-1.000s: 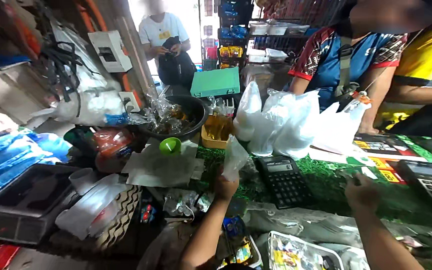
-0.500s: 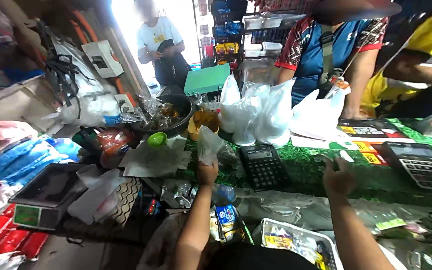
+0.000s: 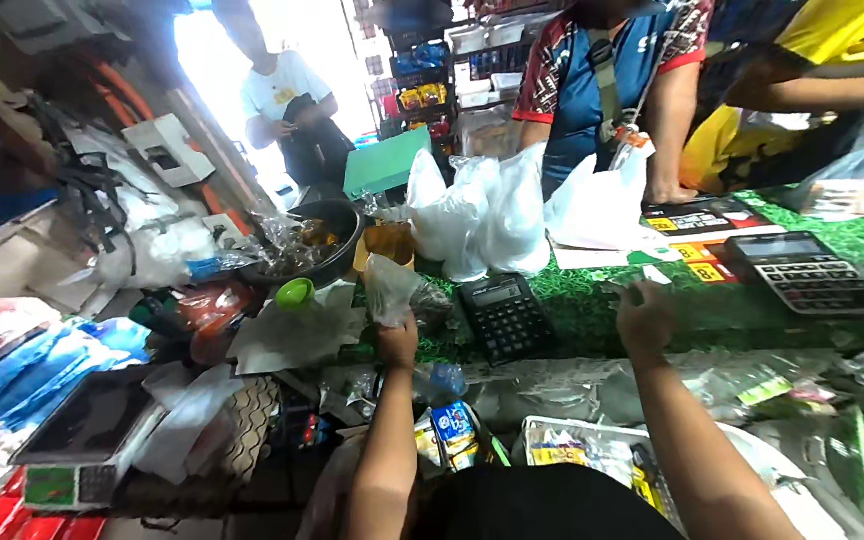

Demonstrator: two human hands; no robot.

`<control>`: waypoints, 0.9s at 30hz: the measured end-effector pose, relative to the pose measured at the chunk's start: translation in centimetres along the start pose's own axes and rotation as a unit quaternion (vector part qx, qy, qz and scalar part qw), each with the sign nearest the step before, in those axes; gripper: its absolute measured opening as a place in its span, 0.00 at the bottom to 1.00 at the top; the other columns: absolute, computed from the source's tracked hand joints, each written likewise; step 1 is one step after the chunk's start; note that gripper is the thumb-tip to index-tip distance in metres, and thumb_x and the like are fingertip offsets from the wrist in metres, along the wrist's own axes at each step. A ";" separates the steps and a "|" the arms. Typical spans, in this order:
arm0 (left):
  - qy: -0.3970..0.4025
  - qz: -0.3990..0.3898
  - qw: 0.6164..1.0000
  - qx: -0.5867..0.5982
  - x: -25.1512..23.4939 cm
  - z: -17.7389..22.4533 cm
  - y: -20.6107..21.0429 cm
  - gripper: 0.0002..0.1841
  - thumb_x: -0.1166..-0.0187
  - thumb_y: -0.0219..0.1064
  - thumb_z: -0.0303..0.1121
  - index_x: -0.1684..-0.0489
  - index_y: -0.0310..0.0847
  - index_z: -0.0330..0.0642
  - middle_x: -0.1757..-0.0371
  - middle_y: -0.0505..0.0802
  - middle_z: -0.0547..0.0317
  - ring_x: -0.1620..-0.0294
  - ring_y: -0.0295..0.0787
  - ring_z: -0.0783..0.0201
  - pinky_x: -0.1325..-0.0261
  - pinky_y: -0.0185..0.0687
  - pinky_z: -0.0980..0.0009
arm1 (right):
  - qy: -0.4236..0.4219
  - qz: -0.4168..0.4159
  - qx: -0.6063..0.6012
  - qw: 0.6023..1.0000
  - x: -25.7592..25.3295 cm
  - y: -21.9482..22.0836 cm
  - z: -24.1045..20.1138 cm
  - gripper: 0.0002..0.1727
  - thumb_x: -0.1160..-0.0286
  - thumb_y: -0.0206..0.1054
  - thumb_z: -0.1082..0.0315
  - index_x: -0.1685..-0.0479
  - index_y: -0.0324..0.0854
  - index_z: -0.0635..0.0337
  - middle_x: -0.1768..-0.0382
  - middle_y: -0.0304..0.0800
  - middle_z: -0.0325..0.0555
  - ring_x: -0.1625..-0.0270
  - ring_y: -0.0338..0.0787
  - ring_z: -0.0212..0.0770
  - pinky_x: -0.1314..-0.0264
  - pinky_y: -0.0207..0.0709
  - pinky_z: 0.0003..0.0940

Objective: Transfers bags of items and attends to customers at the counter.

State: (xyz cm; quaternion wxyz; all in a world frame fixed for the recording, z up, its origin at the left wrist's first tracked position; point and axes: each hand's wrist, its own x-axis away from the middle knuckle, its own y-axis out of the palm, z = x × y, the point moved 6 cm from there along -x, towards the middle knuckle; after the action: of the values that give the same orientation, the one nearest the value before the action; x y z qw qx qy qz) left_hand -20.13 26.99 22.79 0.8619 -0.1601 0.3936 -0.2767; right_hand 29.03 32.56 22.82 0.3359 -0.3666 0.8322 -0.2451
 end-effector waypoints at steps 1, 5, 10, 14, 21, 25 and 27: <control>-0.002 0.004 1.000 0.000 -0.1 0.0 0.0 0.26 0.20 0.69 0.44 0.41 0.84 0.23 0.46 0.93 0.31 0.42 0.93 0.41 0.34 0.84 0.44 | 0.000 0.001 -0.001 1.000 0.0 0.0 -0.1 0.25 0.13 0.61 0.52 0.28 0.84 0.59 0.22 0.81 0.58 0.19 0.79 0.59 0.15 0.68 0.58; 0.014 0.005 1.000 0.001 0.2 0.3 -0.3 0.25 0.18 0.67 0.44 0.43 0.84 0.23 0.47 0.93 0.29 0.42 0.92 0.38 0.35 0.84 0.42 | 0.011 0.006 0.003 1.000 0.0 0.1 -0.2 0.23 0.14 0.63 0.53 0.30 0.86 0.57 0.25 0.84 0.56 0.22 0.82 0.59 0.19 0.72 0.60; 0.025 0.013 0.999 0.017 0.1 0.4 -0.4 0.24 0.18 0.69 0.42 0.43 0.84 0.22 0.49 0.93 0.30 0.44 0.94 0.40 0.36 0.85 0.44 | -0.002 0.025 0.012 1.000 -0.4 0.9 1.0 0.22 0.15 0.64 0.54 0.31 0.87 0.56 0.26 0.86 0.53 0.24 0.84 0.57 0.20 0.73 0.59; 0.019 0.014 0.999 0.022 0.1 0.5 -0.6 0.23 0.20 0.70 0.41 0.45 0.85 0.22 0.51 0.94 0.31 0.47 0.95 0.40 0.39 0.87 0.44 | 0.001 0.015 0.011 1.000 -0.3 1.0 0.8 0.23 0.14 0.61 0.54 0.28 0.85 0.56 0.22 0.81 0.54 0.19 0.80 0.56 0.16 0.69 0.58; 0.027 0.025 0.999 0.029 0.2 0.4 -0.3 0.22 0.21 0.71 0.40 0.46 0.87 0.24 0.50 0.94 0.32 0.46 0.94 0.40 0.38 0.86 0.43 | 0.008 0.012 0.020 1.000 -0.3 0.7 0.5 0.23 0.14 0.63 0.55 0.29 0.85 0.57 0.22 0.82 0.54 0.19 0.80 0.58 0.16 0.68 0.58; -0.012 -0.005 1.000 0.027 0.1 0.4 -0.3 0.27 0.20 0.71 0.44 0.41 0.83 0.21 0.45 0.92 0.28 0.41 0.92 0.38 0.32 0.83 0.42 | 0.006 0.011 0.028 1.000 -0.2 0.5 0.4 0.23 0.14 0.63 0.56 0.28 0.85 0.57 0.21 0.81 0.55 0.20 0.80 0.60 0.17 0.69 0.61; -0.008 0.002 1.000 0.025 0.2 0.2 -0.1 0.28 0.21 0.71 0.44 0.40 0.83 0.21 0.46 0.92 0.28 0.41 0.93 0.38 0.33 0.83 0.42 | 0.006 0.020 0.024 1.000 -0.2 0.3 0.4 0.23 0.15 0.64 0.55 0.30 0.85 0.58 0.22 0.82 0.56 0.21 0.81 0.61 0.19 0.70 0.61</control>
State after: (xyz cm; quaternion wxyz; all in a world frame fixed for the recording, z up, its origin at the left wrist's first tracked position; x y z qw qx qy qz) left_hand -19.94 26.77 22.84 0.8692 -0.1402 0.3799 -0.2837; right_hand 29.24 32.86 22.43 0.3444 -0.3402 0.8355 -0.2600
